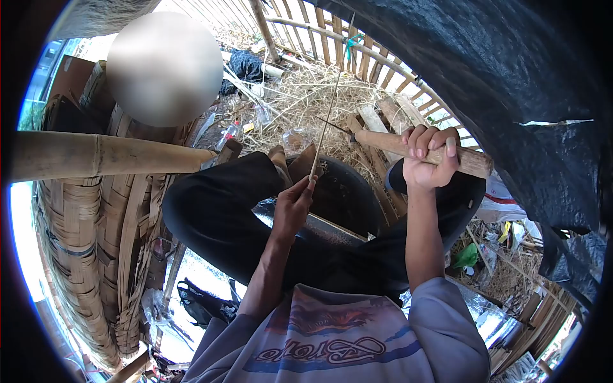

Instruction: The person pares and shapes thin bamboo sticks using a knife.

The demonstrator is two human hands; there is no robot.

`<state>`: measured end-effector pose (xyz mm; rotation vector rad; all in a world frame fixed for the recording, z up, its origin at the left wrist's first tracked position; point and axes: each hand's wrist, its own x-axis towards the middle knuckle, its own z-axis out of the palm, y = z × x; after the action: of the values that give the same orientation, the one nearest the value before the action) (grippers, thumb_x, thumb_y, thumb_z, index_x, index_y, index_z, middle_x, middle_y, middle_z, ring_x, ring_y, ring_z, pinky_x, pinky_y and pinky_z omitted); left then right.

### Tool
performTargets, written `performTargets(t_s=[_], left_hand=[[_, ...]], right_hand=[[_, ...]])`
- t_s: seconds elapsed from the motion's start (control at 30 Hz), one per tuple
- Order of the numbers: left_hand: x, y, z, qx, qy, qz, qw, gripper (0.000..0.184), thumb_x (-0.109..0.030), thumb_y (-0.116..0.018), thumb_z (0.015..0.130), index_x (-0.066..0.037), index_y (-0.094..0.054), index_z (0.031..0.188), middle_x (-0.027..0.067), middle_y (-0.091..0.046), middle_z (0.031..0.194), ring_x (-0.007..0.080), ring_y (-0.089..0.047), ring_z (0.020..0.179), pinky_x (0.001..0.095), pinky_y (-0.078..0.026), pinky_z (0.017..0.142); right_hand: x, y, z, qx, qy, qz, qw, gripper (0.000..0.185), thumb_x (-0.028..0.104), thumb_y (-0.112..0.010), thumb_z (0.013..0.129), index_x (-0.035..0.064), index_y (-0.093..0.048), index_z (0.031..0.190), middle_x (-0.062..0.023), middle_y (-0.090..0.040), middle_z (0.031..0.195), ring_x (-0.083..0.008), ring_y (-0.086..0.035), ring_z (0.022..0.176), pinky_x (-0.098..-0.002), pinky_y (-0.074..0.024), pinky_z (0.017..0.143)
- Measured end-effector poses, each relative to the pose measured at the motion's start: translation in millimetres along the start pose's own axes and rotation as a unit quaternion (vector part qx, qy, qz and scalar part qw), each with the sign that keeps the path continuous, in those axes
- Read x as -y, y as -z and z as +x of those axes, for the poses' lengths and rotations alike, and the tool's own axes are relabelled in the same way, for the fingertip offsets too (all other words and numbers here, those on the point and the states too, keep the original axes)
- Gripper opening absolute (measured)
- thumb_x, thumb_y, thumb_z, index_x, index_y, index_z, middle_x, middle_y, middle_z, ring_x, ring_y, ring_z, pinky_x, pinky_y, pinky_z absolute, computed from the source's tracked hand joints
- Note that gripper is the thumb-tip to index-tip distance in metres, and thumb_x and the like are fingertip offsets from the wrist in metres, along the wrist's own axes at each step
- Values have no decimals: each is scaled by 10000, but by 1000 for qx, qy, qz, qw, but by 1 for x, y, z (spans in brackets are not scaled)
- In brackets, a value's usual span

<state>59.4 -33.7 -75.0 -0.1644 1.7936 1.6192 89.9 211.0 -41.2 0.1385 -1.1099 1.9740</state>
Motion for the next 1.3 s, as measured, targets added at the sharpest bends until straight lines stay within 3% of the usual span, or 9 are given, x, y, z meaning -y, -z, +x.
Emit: performTargets(t_s=[0.33, 0.43, 0.5, 0.63, 0.7, 0.97, 1.03, 1.17, 1.3], left_hand=[[9, 3, -6, 6, -48, 70, 996, 319, -204, -555, 941, -57, -586, 1223, -85, -432, 676, 15, -350, 598, 187, -305, 526], [12, 5, -10, 18, -69, 107, 992, 313, -170, -527, 953, -38, -568, 1234, -97, -391, 660, -7, -326, 550, 174, -265, 482], [13, 8, -12, -12, -94, 179, 979, 315, -200, -556, 940, -46, -579, 1213, -27, -548, 712, 11, -424, 686, 204, -404, 606], [12, 7, -16, -28, -107, 230, 967, 306, -192, -555, 938, -44, -579, 1205, 0, -591, 755, 20, -442, 719, 217, -433, 652], [17, 9, -12, -14, -91, 200, 975, 316, -161, -536, 945, -42, -570, 1235, -95, -386, 643, -2, -327, 566, 183, -266, 489], [13, 12, -13, 29, -8, 43, 999, 315, -189, -534, 954, -42, -577, 1229, -102, -377, 648, -7, -315, 555, 178, -253, 476], [13, 11, -12, 31, -7, 52, 998, 312, -187, -529, 957, -46, -577, 1230, -100, -381, 650, -7, -315, 548, 177, -257, 472], [10, 11, -14, 40, 16, 7, 999, 310, -191, -522, 960, -52, -575, 1232, -98, -380, 640, -7, -324, 525, 174, -253, 449], [9, 11, -15, 60, 19, 16, 998, 310, -201, -519, 962, -57, -573, 1231, -96, -371, 624, -10, -321, 504, 171, -250, 436]], right_hand=[[0, 24, 47, -381, -128, 92, 911, 311, 300, -648, 793, 144, -406, 678, 23, -355, 595, -104, -377, 552, -285, -381, 621], [-4, 32, 54, -393, -178, 87, 898, 312, 299, -652, 798, 144, -408, 683, 31, -354, 596, -103, -386, 555, -289, -391, 620], [-12, 35, 49, -376, -191, 75, 903, 309, 304, -652, 809, 144, -413, 693, 36, -366, 597, -103, -395, 548, -289, -394, 613], [-27, 31, 42, -364, -253, 75, 893, 326, 342, -626, 830, 139, -395, 725, 24, -365, 615, -112, -387, 557, -299, -385, 598], [-27, 34, 44, -408, -204, 84, 886, 334, 353, -623, 827, 138, -389, 727, 24, -360, 606, -113, -384, 551, -298, -382, 593], [-22, 32, 38, -389, -183, 106, 897, 337, 365, -604, 839, 148, -423, 656, 40, -354, 543, -92, -376, 501, -257, -367, 565], [-20, 32, 34, -295, -264, 80, 915, 335, 368, -609, 830, 151, -422, 655, 40, -364, 547, -88, -382, 506, -257, -368, 562], [-21, 33, 37, -395, -174, 100, 896, 333, 363, -615, 824, 153, -426, 647, 39, -354, 535, -89, -371, 493, -261, -372, 560], [-18, 34, 30, -279, -245, 82, 925, 309, 338, -620, 806, 157, -422, 654, 43, -358, 555, -87, -377, 509, -258, -373, 574]])
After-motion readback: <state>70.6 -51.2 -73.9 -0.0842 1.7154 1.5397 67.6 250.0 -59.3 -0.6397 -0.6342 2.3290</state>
